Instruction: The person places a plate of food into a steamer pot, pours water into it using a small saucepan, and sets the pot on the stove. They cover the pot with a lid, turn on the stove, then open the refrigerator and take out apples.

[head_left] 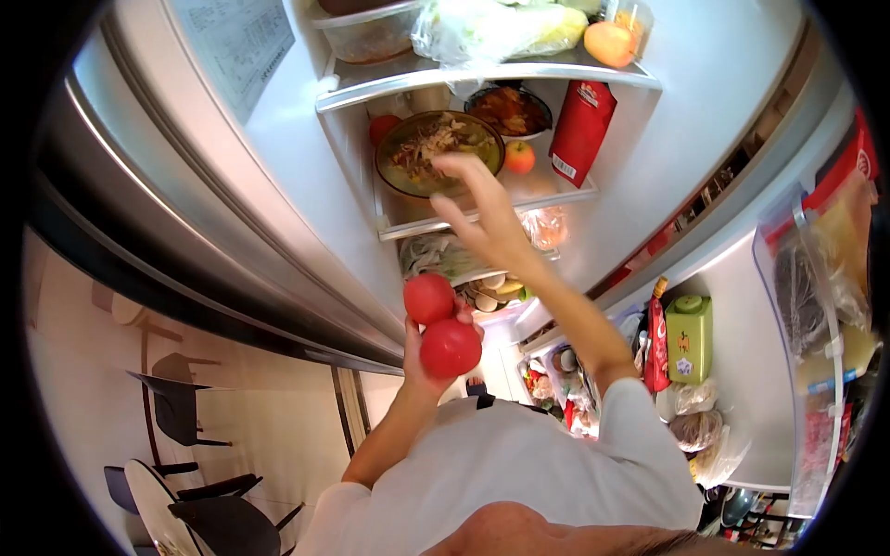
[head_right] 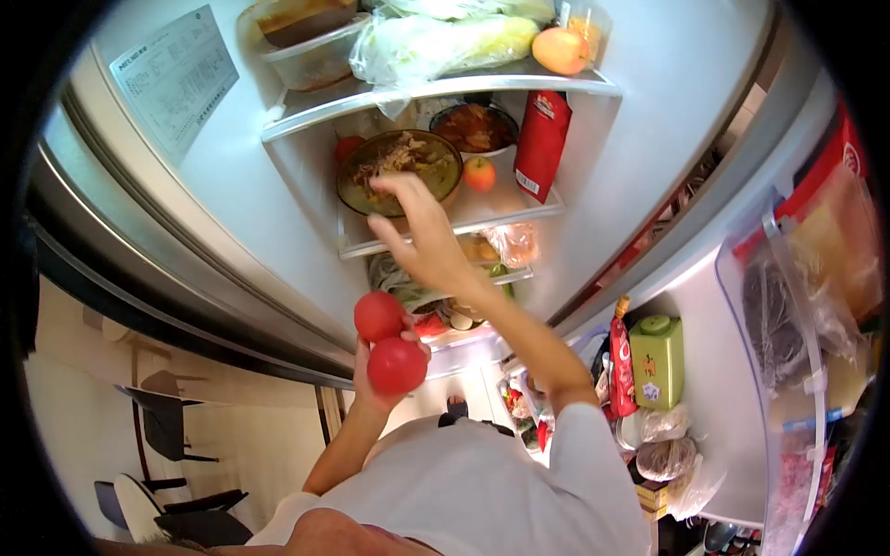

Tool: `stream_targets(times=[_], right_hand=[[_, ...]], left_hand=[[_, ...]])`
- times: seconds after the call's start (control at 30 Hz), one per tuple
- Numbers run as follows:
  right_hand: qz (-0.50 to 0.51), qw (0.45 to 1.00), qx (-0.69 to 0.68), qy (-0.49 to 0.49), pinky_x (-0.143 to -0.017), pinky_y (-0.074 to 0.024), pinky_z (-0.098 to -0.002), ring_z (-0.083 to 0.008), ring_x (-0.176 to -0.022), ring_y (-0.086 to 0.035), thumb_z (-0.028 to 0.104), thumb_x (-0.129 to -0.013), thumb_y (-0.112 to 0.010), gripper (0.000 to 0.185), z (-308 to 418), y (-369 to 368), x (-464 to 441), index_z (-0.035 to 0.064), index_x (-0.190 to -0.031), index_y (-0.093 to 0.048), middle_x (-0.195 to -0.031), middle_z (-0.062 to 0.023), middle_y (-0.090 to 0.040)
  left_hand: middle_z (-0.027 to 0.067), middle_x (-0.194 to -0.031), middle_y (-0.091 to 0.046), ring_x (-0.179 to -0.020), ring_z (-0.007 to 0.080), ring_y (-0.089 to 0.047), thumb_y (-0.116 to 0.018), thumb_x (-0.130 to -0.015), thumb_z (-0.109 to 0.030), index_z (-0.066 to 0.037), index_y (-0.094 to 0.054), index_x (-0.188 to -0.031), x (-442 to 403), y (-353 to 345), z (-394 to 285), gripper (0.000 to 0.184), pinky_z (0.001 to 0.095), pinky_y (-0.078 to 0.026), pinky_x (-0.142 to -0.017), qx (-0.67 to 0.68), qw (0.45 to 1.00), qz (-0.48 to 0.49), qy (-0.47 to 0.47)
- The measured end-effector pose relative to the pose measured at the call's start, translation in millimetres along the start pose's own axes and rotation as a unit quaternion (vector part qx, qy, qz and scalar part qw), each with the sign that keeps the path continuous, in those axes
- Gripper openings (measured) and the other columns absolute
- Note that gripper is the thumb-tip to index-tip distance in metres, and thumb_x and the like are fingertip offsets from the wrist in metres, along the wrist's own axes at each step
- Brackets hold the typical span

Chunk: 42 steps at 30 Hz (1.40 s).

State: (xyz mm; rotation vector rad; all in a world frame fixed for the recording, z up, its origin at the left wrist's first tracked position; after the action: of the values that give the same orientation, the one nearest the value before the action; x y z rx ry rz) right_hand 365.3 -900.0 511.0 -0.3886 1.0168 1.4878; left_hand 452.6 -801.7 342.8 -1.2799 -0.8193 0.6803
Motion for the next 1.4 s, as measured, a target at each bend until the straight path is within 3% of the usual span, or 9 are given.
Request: stream_targets(times=[0.2,0.23,0.47,0.8,0.93,1.0,1.13,1.3,1.4], right_hand=[[0.165,0.931,0.241,-0.217,-0.091,-0.0423,-0.0345,-0.0295,-0.106,-0.055,0.016,-0.077,-0.064,0.038,-170,-105,-154,0.0028,-0.112,-0.06,-0.107,-0.0192,-0.061],[0.141,0.972,0.102,-0.161,-0.09,-0.0437,-0.0364,-0.0296,-0.104,-0.056,0.021,-0.073,-0.067,0.04,-203,-122,-157,0.0074,-0.11,-0.061,-0.11,-0.0138,-0.061],[0.246,0.914,0.271,-0.177,-0.091,-0.0444,-0.0384,-0.0291,-0.105,-0.056,0.026,-0.076,-0.065,0.043,-253,-180,-177,0.0072,-0.115,-0.057,-0.114,-0.0139,-0.059],[0.155,0.948,-0.048,-0.273,-0.092,-0.0455,-0.0412,-0.0285,-0.106,-0.056,0.033,-0.082,-0.063,0.05,-232,-86,-157,0.0069,-0.122,-0.051,-0.119,-0.0141,-0.056],[0.063,0.782,-0.492,-0.377,-0.091,-0.0457,-0.0465,-0.0322,-0.105,-0.056,0.044,-0.088,-0.055,0.056,-141,-61,-75,0.0083,-0.129,-0.043,-0.122,-0.0177,-0.053],[0.032,0.602,-0.71,-0.364,-0.089,-0.0466,-0.0543,-0.0416,-0.108,-0.052,0.046,-0.089,-0.051,0.056,-91,-58,-21,0.0075,-0.129,-0.041,-0.124,-0.0202,-0.049],[-0.025,0.482,-0.815,-0.321,-0.088,-0.0476,-0.0529,-0.0432,-0.11,-0.051,0.046,-0.089,-0.05,0.057,-32,-40,65,0.0089,-0.13,-0.039,-0.129,-0.0212,-0.045],[-0.007,0.679,-0.693,-0.242,-0.086,-0.049,-0.0512,-0.0411,-0.109,-0.052,0.038,-0.081,-0.06,0.06,-32,-22,127,0.0097,-0.13,-0.04,-0.131,-0.023,-0.041],[-0.038,0.714,-0.654,-0.246,-0.094,-0.045,-0.0479,-0.0391,-0.113,-0.051,0.025,-0.074,-0.068,0.062,-31,-10,152,0.0095,-0.127,-0.042,-0.129,-0.0211,-0.043]], left_hand=[[0.0127,-0.093,-0.058,-0.08,0.0315,-0.057,-0.036,-0.091,-0.052,-0.004,-0.051,-0.111,20,14,1,0.055,0.0451,-0.05,-0.076,-0.013,0.998,-0.061,-0.018],[0.0153,-0.087,-0.059,-0.079,0.0326,-0.057,-0.034,-0.09,-0.053,-0.004,-0.051,-0.11,24,20,-5,0.056,0.0458,-0.049,-0.076,-0.048,0.994,-0.085,-0.051],[0.0157,-0.083,-0.061,-0.079,0.0345,-0.058,-0.035,-0.088,-0.052,-0.005,-0.051,-0.108,44,11,-15,0.054,0.0493,-0.048,-0.077,-0.079,0.993,-0.056,-0.067],[0.0149,-0.089,-0.06,-0.08,0.0335,-0.059,-0.037,-0.09,-0.053,-0.005,-0.05,-0.111,33,8,-12,0.054,0.052,-0.049,-0.072,-0.079,0.996,-0.041,-0.011],[0.0101,-0.104,-0.057,-0.079,0.0276,-0.059,-0.04,-0.093,-0.047,-0.007,-0.048,-0.117,25,1,-8,0.047,0.0473,-0.046,-0.077,-0.087,0.995,0.027,0.037],[0.0097,-0.105,-0.057,-0.081,0.0266,-0.059,-0.042,-0.092,-0.048,-0.007,-0.047,-0.118,23,4,-7,0.048,0.0465,-0.046,-0.079,-0.071,0.994,0.049,0.067],[0.0102,-0.105,-0.057,-0.085,0.0256,-0.059,-0.041,-0.092,-0.048,-0.007,-0.046,-0.122,22,13,-10,0.051,0.0456,-0.045,-0.081,-0.042,0.994,0.03,0.096],[0.0115,-0.105,-0.06,-0.082,0.0253,-0.059,-0.037,-0.094,-0.044,-0.005,-0.046,-0.125,13,34,-21,0.051,0.0428,-0.045,-0.08,-0.041,0.996,-0.009,0.081],[0.0099,-0.105,-0.059,-0.083,0.0242,-0.059,-0.04,-0.093,-0.045,-0.005,-0.048,-0.123,10,33,-18,0.05,0.0415,-0.044,-0.082,-0.024,0.994,-0.008,0.103]])
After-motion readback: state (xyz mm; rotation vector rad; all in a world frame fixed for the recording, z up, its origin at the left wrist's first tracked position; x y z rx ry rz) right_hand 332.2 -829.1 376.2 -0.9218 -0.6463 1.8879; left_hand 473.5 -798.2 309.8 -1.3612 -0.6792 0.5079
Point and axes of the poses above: each hand's wrist, its own x-axis away from the middle knuckle, its own y-axis out of the back of the hand, z = x × y, the point moved 7 cm from there along -x, towards the middle knuckle
